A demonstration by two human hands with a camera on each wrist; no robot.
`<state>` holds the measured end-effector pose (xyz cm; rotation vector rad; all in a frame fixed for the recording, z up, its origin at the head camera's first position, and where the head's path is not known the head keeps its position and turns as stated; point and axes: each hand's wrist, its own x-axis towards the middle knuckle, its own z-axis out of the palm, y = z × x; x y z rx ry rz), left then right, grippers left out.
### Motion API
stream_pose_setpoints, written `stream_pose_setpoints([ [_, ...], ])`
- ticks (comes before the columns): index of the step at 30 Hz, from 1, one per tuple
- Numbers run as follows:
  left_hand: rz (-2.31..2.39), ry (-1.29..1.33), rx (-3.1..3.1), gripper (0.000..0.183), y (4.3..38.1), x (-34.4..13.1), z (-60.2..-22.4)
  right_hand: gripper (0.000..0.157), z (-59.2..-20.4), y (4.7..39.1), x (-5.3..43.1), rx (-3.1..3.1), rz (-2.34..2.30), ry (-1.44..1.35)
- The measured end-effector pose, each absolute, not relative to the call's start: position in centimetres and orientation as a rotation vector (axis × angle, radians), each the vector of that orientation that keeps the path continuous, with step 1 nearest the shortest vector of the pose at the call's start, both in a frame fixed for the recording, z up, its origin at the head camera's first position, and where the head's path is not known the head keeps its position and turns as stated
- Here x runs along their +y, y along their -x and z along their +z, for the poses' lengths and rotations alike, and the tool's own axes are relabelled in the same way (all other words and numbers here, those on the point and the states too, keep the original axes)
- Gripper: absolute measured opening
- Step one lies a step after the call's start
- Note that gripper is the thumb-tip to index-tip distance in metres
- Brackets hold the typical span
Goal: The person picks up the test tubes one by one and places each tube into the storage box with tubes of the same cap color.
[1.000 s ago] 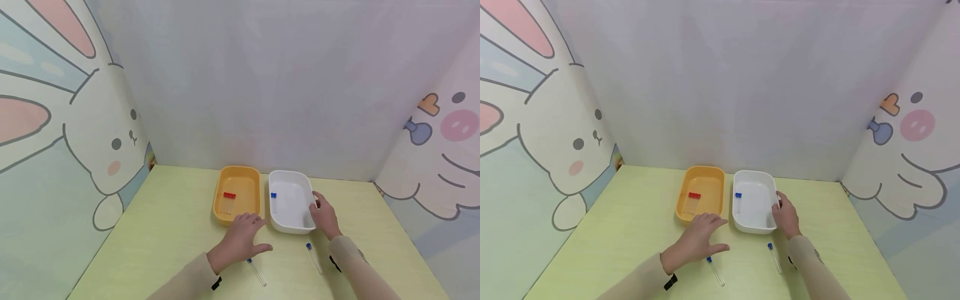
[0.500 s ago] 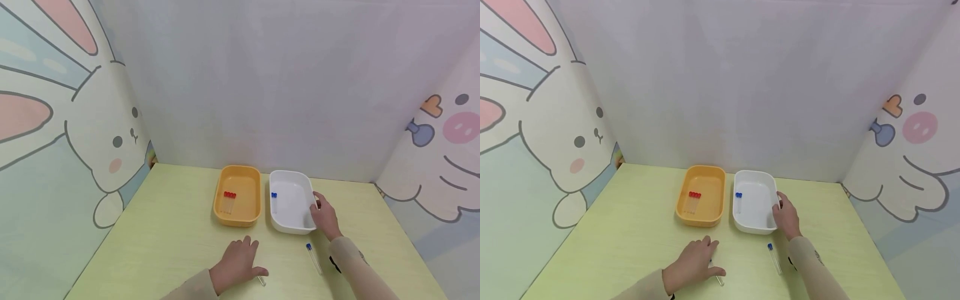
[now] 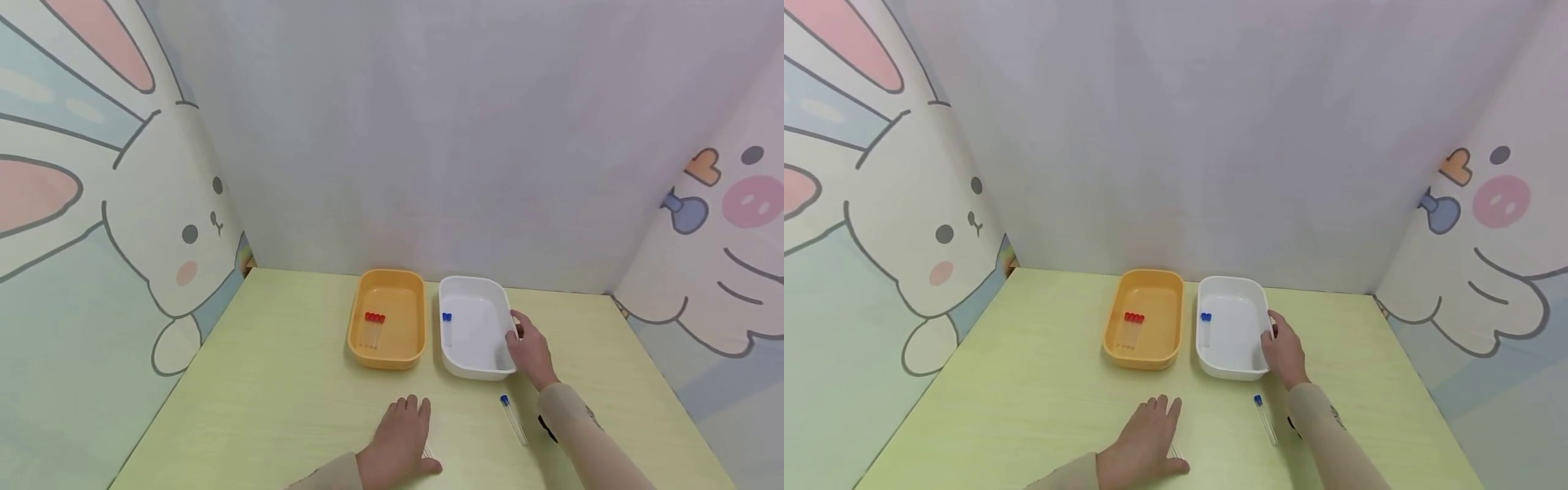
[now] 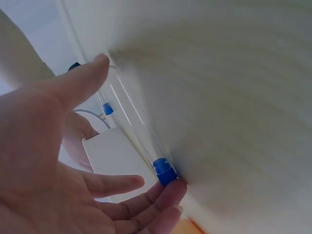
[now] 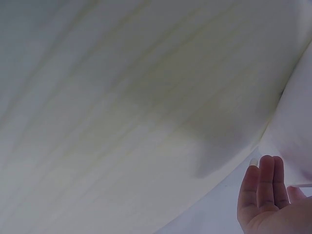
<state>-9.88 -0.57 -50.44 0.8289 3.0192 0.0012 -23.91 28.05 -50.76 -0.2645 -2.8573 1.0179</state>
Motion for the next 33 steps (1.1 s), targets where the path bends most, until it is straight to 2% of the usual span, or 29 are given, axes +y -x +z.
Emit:
stream_pose_setpoints([
  [10, 0.060, -1.032, 2.949, 0.083, 11.3, -0.4, -48.8, 0.053, -50.7, 23.8, 28.1, -2.866, 1.030, 0.268],
  [19, 0.331, -1.150, 2.894, 0.081, 12.9, -0.1, -45.8, 0.053, -50.7, 24.0, 28.1, -2.871, 1.011, 0.283],
  [33, 0.442, -1.278, 2.966, 0.084, 16.7, 1.2, -40.7, 0.054, -50.8, 24.1, 28.2, -2.892, 1.031, 0.296],
])
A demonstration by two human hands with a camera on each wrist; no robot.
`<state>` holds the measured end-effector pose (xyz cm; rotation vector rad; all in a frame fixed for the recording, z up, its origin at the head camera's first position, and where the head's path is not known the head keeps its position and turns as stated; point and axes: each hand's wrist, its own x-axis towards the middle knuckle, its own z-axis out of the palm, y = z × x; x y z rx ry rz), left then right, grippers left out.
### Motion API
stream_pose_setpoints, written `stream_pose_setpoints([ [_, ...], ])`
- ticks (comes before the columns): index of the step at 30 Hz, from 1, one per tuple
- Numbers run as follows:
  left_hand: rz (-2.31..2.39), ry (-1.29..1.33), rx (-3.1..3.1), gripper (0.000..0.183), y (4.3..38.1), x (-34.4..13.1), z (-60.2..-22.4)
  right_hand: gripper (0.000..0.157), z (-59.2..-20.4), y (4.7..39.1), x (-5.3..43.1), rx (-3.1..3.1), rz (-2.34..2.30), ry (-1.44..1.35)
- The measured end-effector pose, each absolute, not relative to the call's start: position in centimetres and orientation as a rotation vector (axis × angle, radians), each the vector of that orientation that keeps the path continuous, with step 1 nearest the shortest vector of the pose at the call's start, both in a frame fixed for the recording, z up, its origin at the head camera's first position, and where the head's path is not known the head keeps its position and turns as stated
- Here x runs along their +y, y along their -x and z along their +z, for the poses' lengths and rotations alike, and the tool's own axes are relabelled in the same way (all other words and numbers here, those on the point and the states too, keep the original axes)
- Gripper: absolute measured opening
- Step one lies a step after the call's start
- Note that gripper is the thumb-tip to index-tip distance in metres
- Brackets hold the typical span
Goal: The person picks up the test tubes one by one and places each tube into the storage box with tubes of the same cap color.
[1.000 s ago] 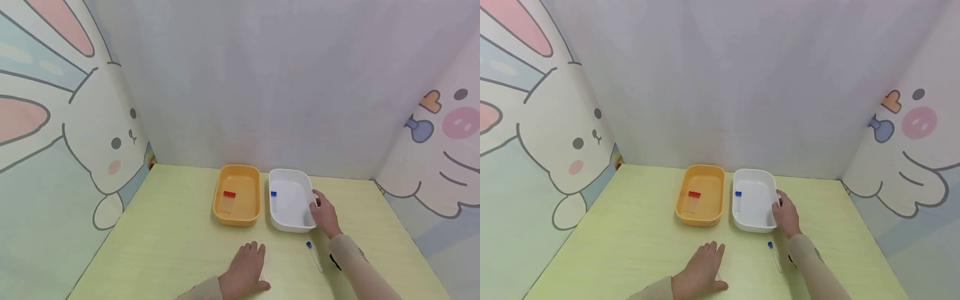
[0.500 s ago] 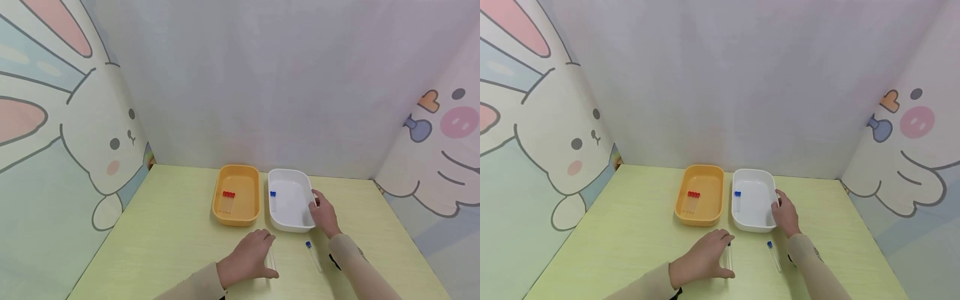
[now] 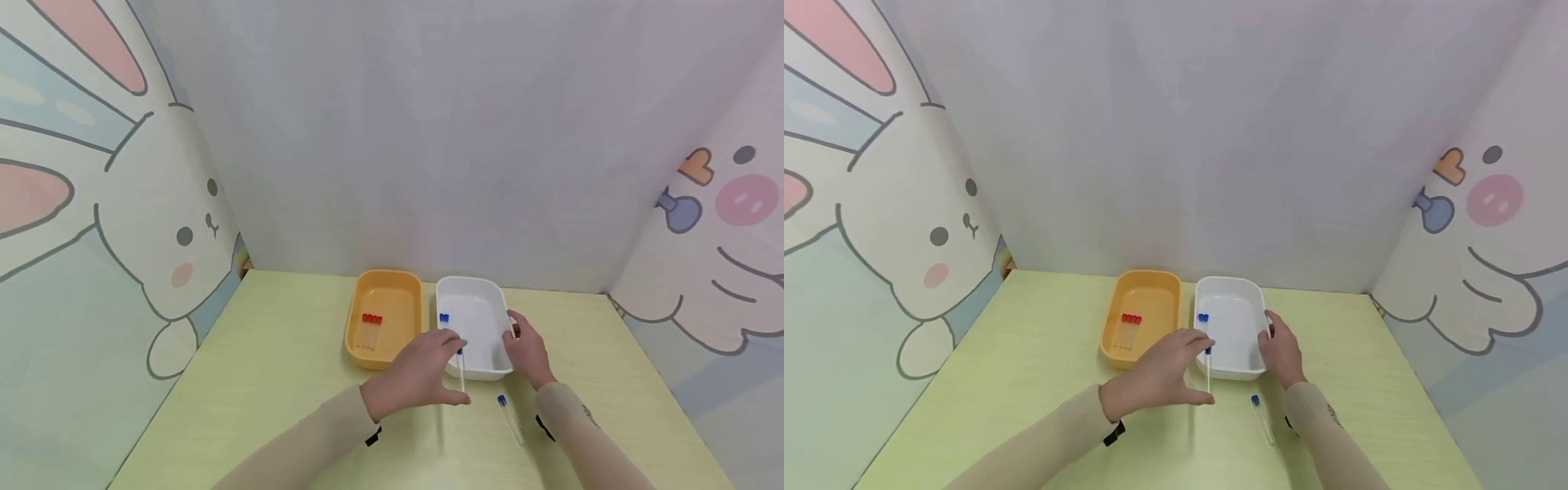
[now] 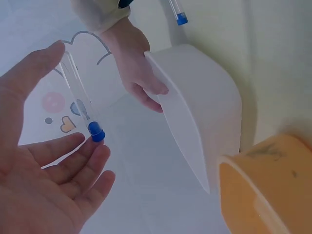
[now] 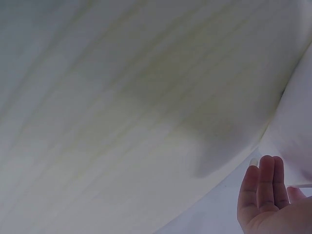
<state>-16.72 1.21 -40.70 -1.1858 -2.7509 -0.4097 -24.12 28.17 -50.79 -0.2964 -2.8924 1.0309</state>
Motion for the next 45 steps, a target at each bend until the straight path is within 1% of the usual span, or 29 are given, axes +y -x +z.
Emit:
stream_pose_setpoints([
  [6, -0.386, 1.202, -2.732, 0.083, 18.8, 2.4, -39.3, 0.054, -51.1, 24.2, 28.3, -2.898, 1.035, 0.313],
  [14, -0.375, 1.239, -2.743, 0.084, 22.4, 4.0, -38.7, 0.054, -51.7, 24.2, 28.5, -2.895, 1.024, 0.320],
  [19, -0.417, 1.209, -2.807, 0.084, 24.9, 4.5, -38.7, 0.053, -51.8, 24.2, 28.6, -2.889, 1.028, 0.334],
  [31, -0.397, 1.122, -2.989, 0.084, 29.6, 4.8, -41.9, 0.053, -51.3, 24.2, 28.4, -2.864, 1.010, 0.292],
  [39, -0.346, 1.081, -3.094, 0.082, 30.9, 5.6, -44.0, 0.053, -51.2, 24.3, 28.2, -2.853, 1.033, 0.299],
  [45, -0.247, 1.131, -3.085, 0.080, 31.2, 6.5, -45.2, 0.053, -51.2, 24.3, 28.1, -2.857, 1.025, 0.306],
])
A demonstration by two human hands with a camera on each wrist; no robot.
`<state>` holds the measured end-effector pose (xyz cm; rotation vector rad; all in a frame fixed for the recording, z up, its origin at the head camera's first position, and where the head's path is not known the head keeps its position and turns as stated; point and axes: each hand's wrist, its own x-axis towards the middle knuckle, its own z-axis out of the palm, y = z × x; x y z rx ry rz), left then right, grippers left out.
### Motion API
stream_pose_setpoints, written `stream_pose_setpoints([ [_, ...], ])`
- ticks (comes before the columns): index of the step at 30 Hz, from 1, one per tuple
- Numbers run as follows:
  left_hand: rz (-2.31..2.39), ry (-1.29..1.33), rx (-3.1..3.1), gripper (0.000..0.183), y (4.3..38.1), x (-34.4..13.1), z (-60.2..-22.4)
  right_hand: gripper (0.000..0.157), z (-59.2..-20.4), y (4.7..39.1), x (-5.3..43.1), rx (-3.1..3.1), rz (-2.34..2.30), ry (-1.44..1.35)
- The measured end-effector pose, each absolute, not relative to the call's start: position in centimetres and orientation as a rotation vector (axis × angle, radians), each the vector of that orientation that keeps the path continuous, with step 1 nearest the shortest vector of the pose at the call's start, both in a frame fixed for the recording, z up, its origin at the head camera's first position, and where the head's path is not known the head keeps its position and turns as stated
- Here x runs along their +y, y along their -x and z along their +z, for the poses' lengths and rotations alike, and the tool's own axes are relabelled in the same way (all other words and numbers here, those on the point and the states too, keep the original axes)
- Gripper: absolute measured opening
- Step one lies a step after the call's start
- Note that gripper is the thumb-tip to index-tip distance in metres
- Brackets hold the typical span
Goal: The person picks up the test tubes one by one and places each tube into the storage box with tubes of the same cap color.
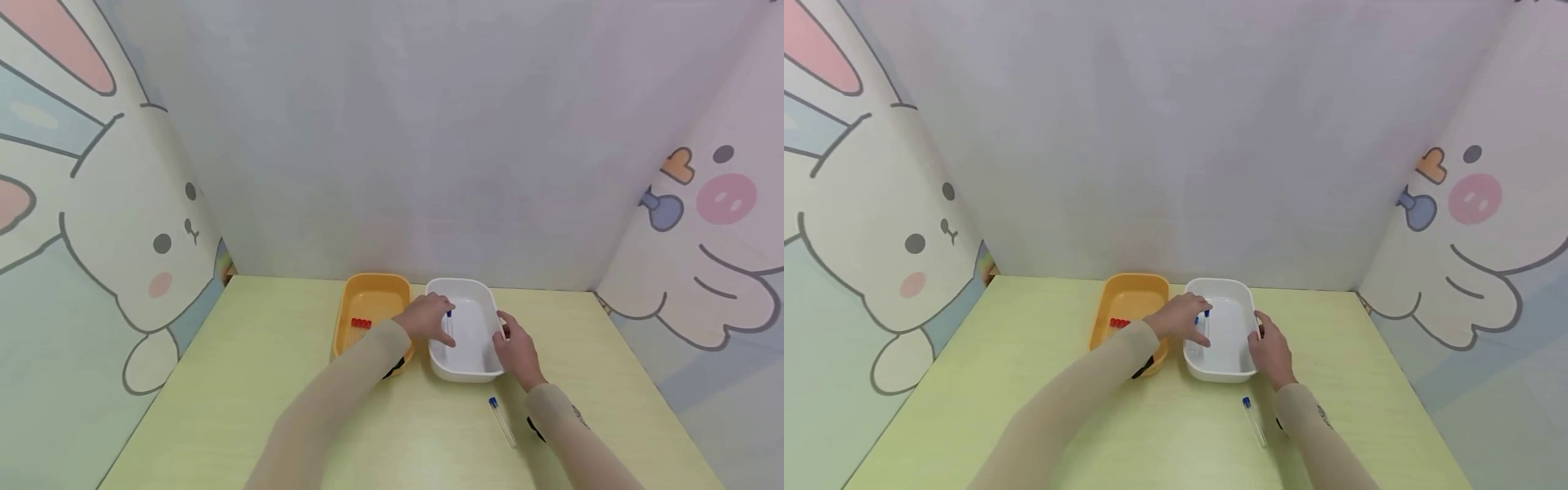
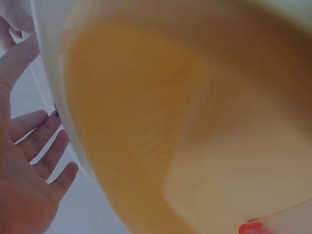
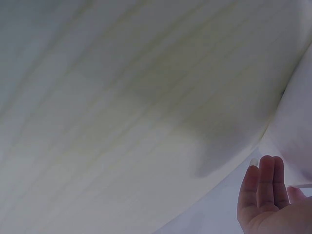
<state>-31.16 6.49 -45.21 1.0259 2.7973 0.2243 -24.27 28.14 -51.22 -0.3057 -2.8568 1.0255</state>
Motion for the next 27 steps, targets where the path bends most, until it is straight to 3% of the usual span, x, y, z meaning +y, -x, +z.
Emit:
stream_pose_setpoints([
  [10, -0.024, -1.048, 2.833, 0.079, 31.4, 7.1, -46.4, 0.053, -51.2, 24.0, 28.0, -2.855, 1.016, 0.296],
  [27, 0.075, -0.804, 2.913, 0.070, 30.8, 8.1, -49.0, 0.052, -50.9, 24.0, 28.0, -2.853, 1.008, 0.284],
])
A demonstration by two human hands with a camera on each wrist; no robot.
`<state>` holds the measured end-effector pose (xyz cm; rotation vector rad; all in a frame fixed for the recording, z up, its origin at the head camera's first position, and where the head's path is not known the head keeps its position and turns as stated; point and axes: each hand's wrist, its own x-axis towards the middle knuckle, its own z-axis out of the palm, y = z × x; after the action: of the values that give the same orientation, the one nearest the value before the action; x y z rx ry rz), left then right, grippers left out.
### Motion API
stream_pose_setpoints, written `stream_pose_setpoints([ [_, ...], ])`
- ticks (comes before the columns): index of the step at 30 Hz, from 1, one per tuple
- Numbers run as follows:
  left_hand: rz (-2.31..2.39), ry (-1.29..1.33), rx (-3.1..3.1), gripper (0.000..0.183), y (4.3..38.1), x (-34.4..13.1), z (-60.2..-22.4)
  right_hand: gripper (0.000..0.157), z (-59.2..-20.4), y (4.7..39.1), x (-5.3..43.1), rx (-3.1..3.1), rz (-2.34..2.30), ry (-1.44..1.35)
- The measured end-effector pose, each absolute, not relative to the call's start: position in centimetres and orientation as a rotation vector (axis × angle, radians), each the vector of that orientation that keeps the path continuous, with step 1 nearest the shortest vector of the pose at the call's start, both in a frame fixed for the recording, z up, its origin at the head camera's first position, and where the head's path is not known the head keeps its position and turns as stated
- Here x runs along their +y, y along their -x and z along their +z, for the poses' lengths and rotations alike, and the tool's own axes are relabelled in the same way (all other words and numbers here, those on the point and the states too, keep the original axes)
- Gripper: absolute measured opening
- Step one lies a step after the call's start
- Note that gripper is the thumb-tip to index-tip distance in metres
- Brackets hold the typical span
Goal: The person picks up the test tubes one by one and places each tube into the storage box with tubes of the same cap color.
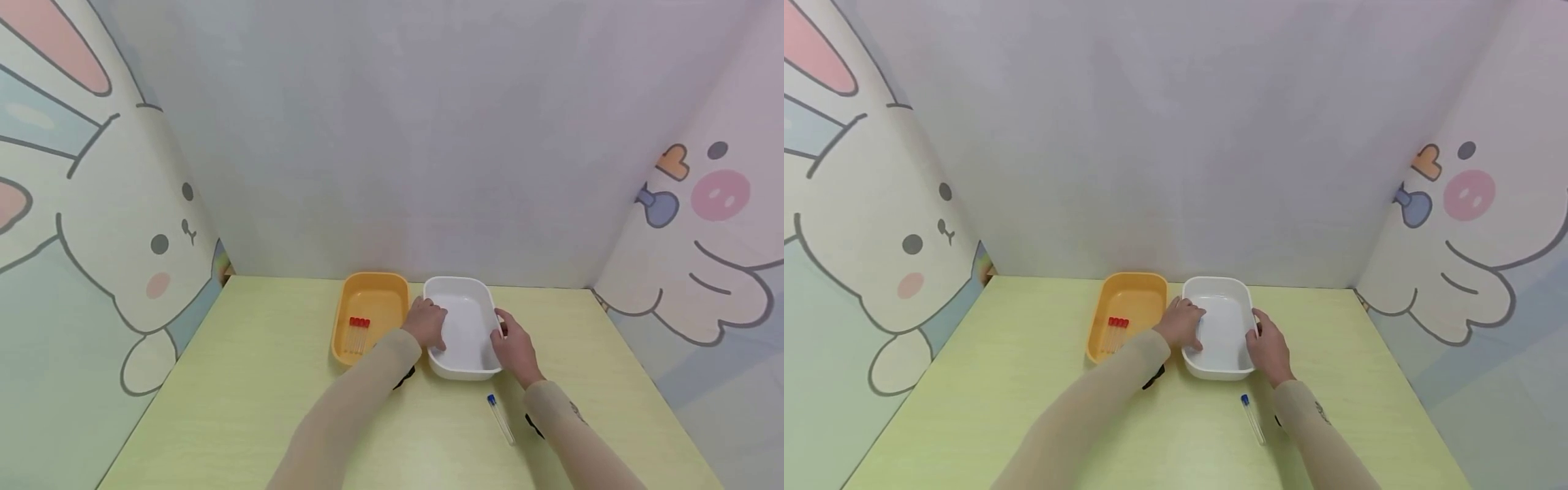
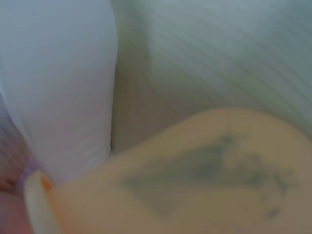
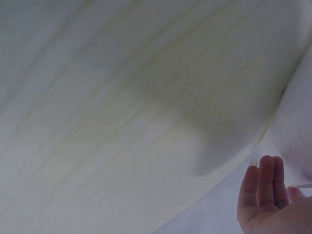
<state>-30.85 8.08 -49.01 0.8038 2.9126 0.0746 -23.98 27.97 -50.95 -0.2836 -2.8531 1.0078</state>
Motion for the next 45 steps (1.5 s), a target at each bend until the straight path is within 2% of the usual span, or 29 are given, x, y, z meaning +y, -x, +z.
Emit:
stream_pose_setpoints([
  [7, 0.010, -0.793, 2.930, 0.067, 30.7, 8.3, -49.2, 0.053, -51.1, 24.1, 27.9, -2.858, 1.006, 0.293],
  [15, 0.081, -0.807, 2.950, 0.075, 30.5, 8.3, -48.7, 0.053, -51.1, 24.2, 27.9, -2.865, 1.004, 0.314],
  [26, 0.200, -0.896, 2.999, 0.074, 29.7, 7.5, -46.4, 0.053, -50.8, 24.0, 27.9, -2.863, 1.008, 0.303],
  [45, 0.246, -1.061, 2.980, 0.074, 24.8, 6.8, -42.8, 0.053, -51.0, 24.2, 28.1, -2.897, 1.005, 0.307],
])
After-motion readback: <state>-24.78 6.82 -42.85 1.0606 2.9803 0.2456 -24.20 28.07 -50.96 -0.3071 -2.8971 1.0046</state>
